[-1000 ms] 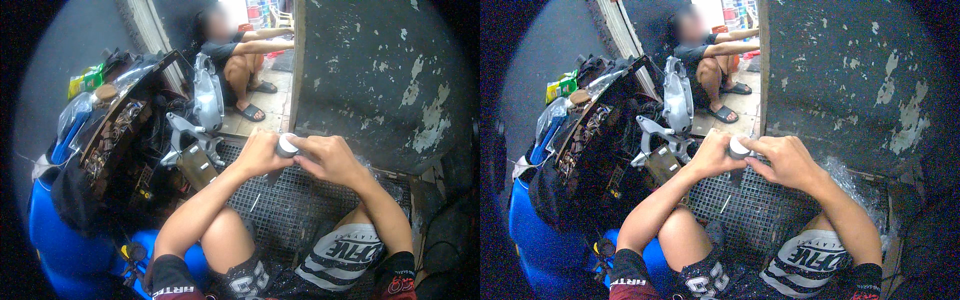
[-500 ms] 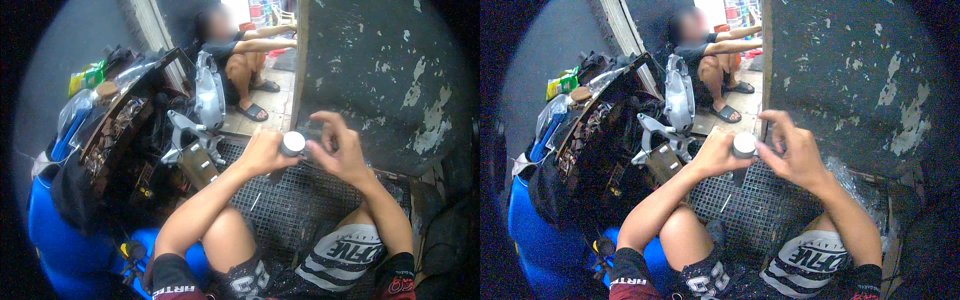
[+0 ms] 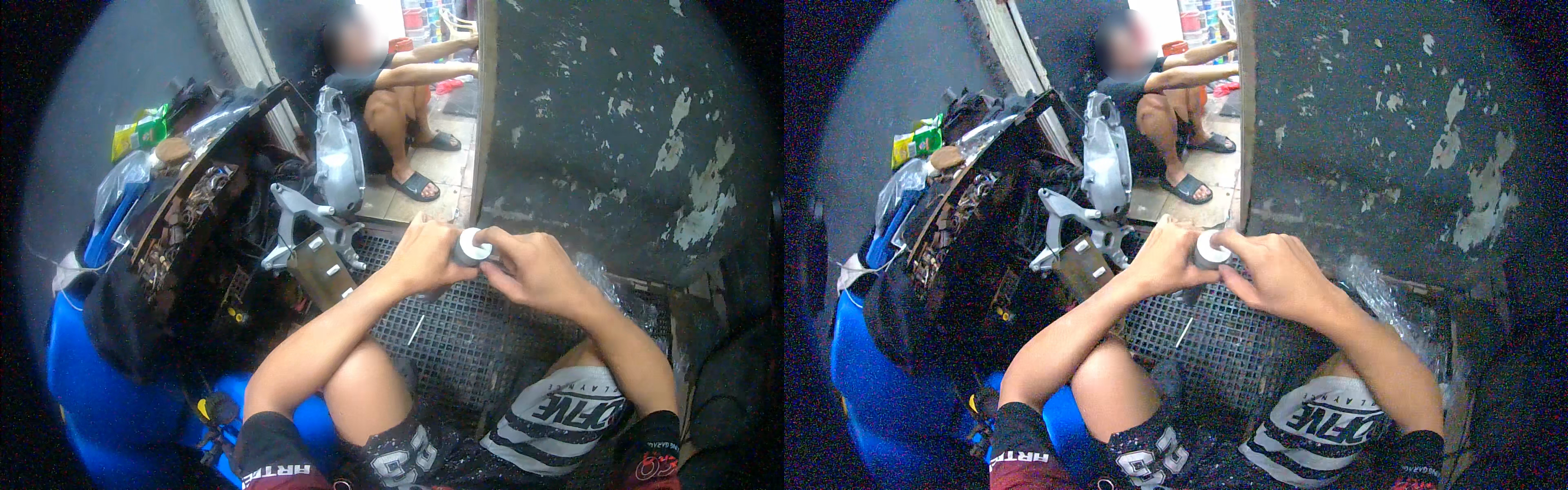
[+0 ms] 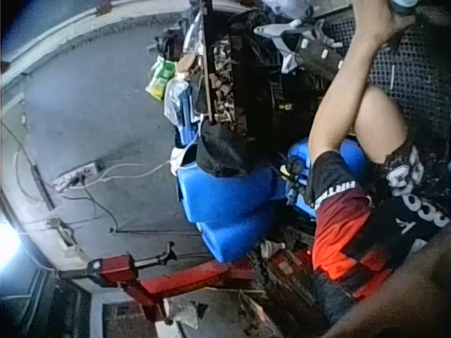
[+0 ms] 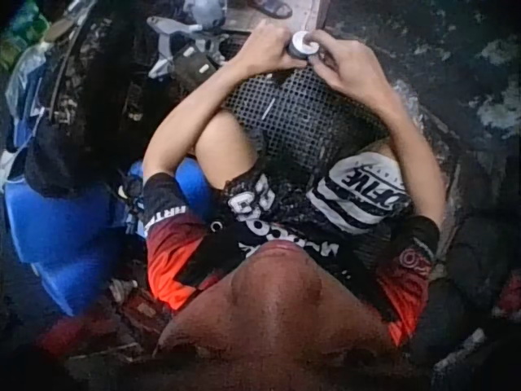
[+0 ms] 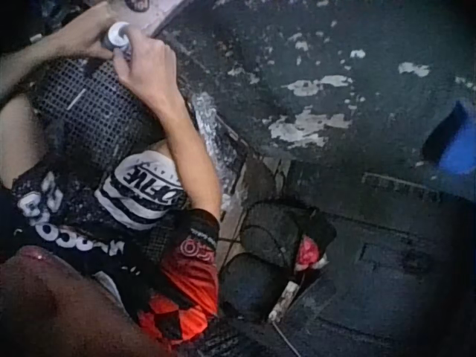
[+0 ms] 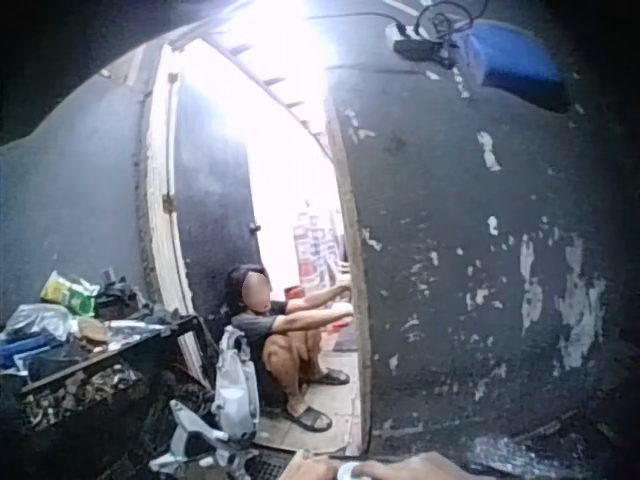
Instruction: The person applies tape to the top of a motorcycle fork tube after cleaning it with a cloth. They wrap the white tape around the circular opening by hand while holding the fork upright.
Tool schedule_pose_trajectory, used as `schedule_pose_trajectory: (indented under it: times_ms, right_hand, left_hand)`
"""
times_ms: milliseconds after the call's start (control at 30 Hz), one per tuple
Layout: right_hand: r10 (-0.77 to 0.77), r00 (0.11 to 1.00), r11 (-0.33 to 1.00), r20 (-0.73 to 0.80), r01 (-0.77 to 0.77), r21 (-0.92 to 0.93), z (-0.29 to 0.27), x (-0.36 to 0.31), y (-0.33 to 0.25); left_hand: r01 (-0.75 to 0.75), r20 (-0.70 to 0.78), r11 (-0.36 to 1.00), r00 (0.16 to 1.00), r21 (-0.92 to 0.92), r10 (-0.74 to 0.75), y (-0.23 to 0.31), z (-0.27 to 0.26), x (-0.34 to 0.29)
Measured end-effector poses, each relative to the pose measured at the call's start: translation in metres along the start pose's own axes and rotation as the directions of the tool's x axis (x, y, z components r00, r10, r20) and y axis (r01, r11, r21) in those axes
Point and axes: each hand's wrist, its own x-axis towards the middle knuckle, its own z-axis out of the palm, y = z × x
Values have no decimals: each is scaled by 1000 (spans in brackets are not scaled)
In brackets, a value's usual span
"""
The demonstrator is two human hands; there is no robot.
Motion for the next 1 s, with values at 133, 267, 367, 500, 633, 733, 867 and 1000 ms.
schedule_pose_trajectory:
  times_ms: [133,267,367,500,633,733,867,1000]
  right_hand:
    - [-31,995,999,-100,32,12,4,2,0]
    - [-13,985,998,-175,22,51,11,2,0]
    - [21,993,997,-114,-13,74,4,0,0]
    - [-96,994,994,-56,99,45,12,-4,16]
    - [25,995,993,-98,-13,119,18,-9,12]
    - [169,986,914,13,-162,372,2,-5,1]
    - [267,963,756,25,-226,614,7,-2,5]
    - [354,931,686,86,-321,654,12,0,8]
  left_hand:
    - [11,-47,1000,999,-9,-12,1,-3,0]
    - [32,-91,991,995,-132,-44,1,1,2]
    - [47,-56,981,997,-187,-58,7,0,2]
    - [-1,1,1000,1000,-20,1,10,0,-2]
    - [-91,-74,995,993,37,93,16,-4,-2]
    - [-98,-140,994,985,52,104,18,-5,-1]
    - [-38,-60,999,997,4,39,20,0,2]
    - [-6,-42,998,999,63,9,26,-2,1]
